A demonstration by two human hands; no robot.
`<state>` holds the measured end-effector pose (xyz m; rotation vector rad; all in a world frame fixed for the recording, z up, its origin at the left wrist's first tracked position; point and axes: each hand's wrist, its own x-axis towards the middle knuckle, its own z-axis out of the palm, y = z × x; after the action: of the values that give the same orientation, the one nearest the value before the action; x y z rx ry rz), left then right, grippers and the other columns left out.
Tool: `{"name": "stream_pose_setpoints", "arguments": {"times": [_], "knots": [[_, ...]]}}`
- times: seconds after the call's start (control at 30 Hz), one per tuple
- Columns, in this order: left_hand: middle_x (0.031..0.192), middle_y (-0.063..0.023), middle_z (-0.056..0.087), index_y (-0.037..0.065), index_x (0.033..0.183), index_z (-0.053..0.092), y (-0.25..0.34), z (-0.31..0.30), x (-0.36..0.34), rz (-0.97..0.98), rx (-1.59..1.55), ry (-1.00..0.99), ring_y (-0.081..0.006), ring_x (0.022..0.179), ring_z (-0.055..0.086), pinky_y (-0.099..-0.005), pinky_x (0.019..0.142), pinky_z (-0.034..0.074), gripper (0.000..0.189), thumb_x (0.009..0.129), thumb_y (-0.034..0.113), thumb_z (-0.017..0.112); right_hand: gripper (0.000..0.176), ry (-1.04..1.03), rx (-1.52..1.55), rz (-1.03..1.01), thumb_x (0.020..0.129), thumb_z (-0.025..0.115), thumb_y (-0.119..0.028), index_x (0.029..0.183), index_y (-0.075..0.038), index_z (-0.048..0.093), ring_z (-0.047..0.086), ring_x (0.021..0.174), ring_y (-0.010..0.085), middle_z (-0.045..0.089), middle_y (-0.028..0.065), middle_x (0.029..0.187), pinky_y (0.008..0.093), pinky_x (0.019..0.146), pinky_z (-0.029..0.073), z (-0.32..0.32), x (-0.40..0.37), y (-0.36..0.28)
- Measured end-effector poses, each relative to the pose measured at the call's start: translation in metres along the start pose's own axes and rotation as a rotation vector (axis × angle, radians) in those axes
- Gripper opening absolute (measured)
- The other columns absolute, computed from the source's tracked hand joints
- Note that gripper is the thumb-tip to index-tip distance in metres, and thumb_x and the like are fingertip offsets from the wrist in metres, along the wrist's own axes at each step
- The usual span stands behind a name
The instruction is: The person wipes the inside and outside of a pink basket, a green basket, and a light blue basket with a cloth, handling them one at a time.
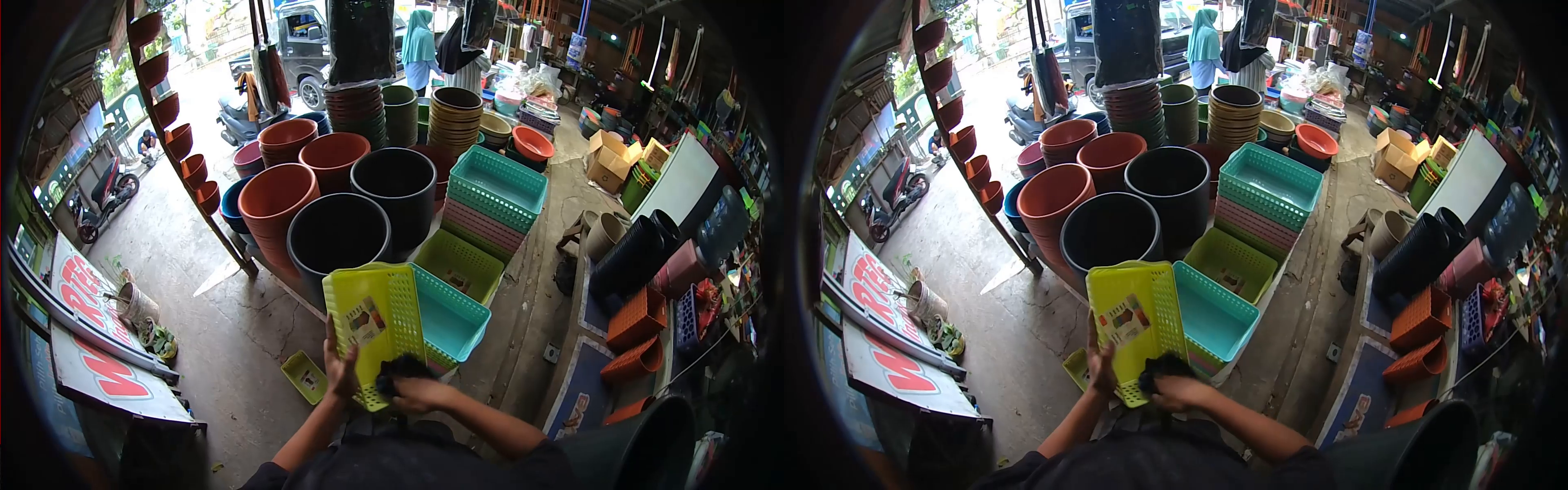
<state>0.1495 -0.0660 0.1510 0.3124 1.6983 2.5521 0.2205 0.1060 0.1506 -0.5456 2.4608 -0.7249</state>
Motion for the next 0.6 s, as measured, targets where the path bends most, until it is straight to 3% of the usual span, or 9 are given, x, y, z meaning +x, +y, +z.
{"name": "stream_pose_setpoints", "arguments": {"times": [0.07, 0.13, 0.23, 0.37, 0.43, 0.47, 0.53, 0.57, 0.6], "knots": [[0.139, -0.0163, 0.043, 0.011, 0.155, 0.017, 0.003, -0.004, 0.006, -0.032, -0.091, -0.095, -0.0254, 0.124, 0.048, -0.0376, 0.104, 0.041, 0.080, 0.090, 0.026, 0.061, 0.064, 0.034, 0.308, -0.032, 0.084, 0.053, -0.029, 0.132, 0.012, 0.045, 0.044, 0.129, 0.0429, 0.047, 0.0327, 0.134, 0.0495, 0.110, 0.033, 0.032, -0.005, 0.010], [0.142, -0.0162, 0.042, 0.009, 0.155, 0.016, 0.001, -0.002, 0.003, -0.046, -0.103, -0.075, -0.0241, 0.126, 0.047, -0.0362, 0.105, 0.040, 0.078, 0.091, 0.025, 0.059, 0.052, 0.238, 0.148, -0.225, 0.088, 0.056, -0.030, 0.131, -0.001, 0.049, 0.052, 0.121, 0.0383, 0.054, 0.0247, 0.128, 0.0447, 0.102, 0.040, 0.055, 0.001, 0.018], [0.144, -0.0158, 0.042, 0.008, 0.155, 0.015, -0.009, 0.003, -0.001, -0.122, -0.182, -0.031, -0.0236, 0.126, 0.048, -0.0356, 0.104, 0.040, 0.079, 0.091, 0.028, 0.059, 0.047, 0.486, 0.010, -0.205, 0.083, 0.061, -0.025, 0.126, -0.005, 0.055, 0.057, 0.115, 0.0342, 0.059, 0.0202, 0.122, 0.0426, 0.100, 0.041, 0.026, -0.034, -0.049], [0.145, -0.0185, 0.039, 0.009, 0.155, 0.011, -0.011, 0.007, -0.007, -0.201, -0.283, -0.041, -0.0269, 0.129, 0.043, -0.0362, 0.108, 0.036, 0.079, 0.093, 0.030, 0.056, 0.045, 0.483, -0.132, -0.118, 0.076, 0.065, -0.021, 0.119, -0.009, 0.061, 0.062, 0.109, 0.0276, 0.066, 0.0134, 0.113, 0.0402, 0.097, 0.043, 0.005, -0.054, -0.067], [0.146, -0.0234, 0.033, 0.008, 0.151, 0.027, -0.031, -0.004, -0.013, -0.117, 0.325, 0.201, -0.0343, 0.136, 0.032, -0.0414, 0.111, 0.029, 0.067, 0.095, 0.032, 0.052, 0.043, 0.395, -0.120, -0.124, 0.073, 0.064, -0.016, 0.116, -0.010, 0.064, 0.065, 0.104, 0.0225, 0.069, 0.0072, 0.106, 0.0377, 0.095, 0.044, -0.015, -0.073, -0.072], [0.146, -0.0234, 0.033, 0.008, 0.151, 0.027, -0.017, -0.005, -0.013, -0.118, 0.327, 0.201, -0.0343, 0.136, 0.032, -0.0414, 0.111, 0.029, 0.067, 0.095, 0.032, 0.052, 0.043, 0.395, -0.118, -0.124, 0.073, 0.064, -0.016, 0.116, -0.010, 0.064, 0.065, 0.104, 0.0225, 0.069, 0.0072, 0.106, 0.0377, 0.095, 0.044, -0.013, -0.077, -0.067], [0.139, -0.0260, 0.034, 0.007, 0.135, 0.052, 0.022, -0.015, -0.016, 0.331, 0.899, -0.257, -0.0408, 0.137, 0.024, -0.0472, 0.113, 0.021, 0.050, 0.094, 0.035, 0.052, 0.037, 0.449, -0.188, -0.256, 0.073, 0.066, -0.020, 0.109, -0.013, 0.065, 0.066, 0.095, 0.0207, 0.070, 0.0041, 0.101, 0.0342, 0.086, 0.044, -0.007, -0.086, -0.055], [0.130, -0.0217, 0.040, 0.009, 0.105, 0.067, 0.039, -0.013, -0.016, 0.381, 0.766, -0.375, -0.0406, 0.133, 0.029, -0.0499, 0.113, 0.020, 0.043, 0.088, 0.048, 0.059, 0.037, 0.448, -0.182, -0.251, 0.073, 0.066, -0.020, 0.109, -0.013, 0.065, 0.066, 0.095, 0.0207, 0.070, 0.0041, 0.101, 0.0342, 0.086, 0.044, -0.008, -0.094, -0.057], [0.130, -0.0217, 0.040, 0.009, 0.105, 0.067, 0.053, -0.015, -0.020, 0.383, 0.763, -0.376, -0.0406, 0.133, 0.029, -0.0499, 0.113, 0.020, 0.043, 0.088, 0.048, 0.059, 0.037, 0.431, -0.158, -0.257, 0.073, 0.066, -0.017, 0.110, -0.013, 0.066, 0.066, 0.098, 0.0199, 0.070, 0.0039, 0.104, 0.0348, 0.088, 0.045, -0.013, -0.103, -0.061]]}}
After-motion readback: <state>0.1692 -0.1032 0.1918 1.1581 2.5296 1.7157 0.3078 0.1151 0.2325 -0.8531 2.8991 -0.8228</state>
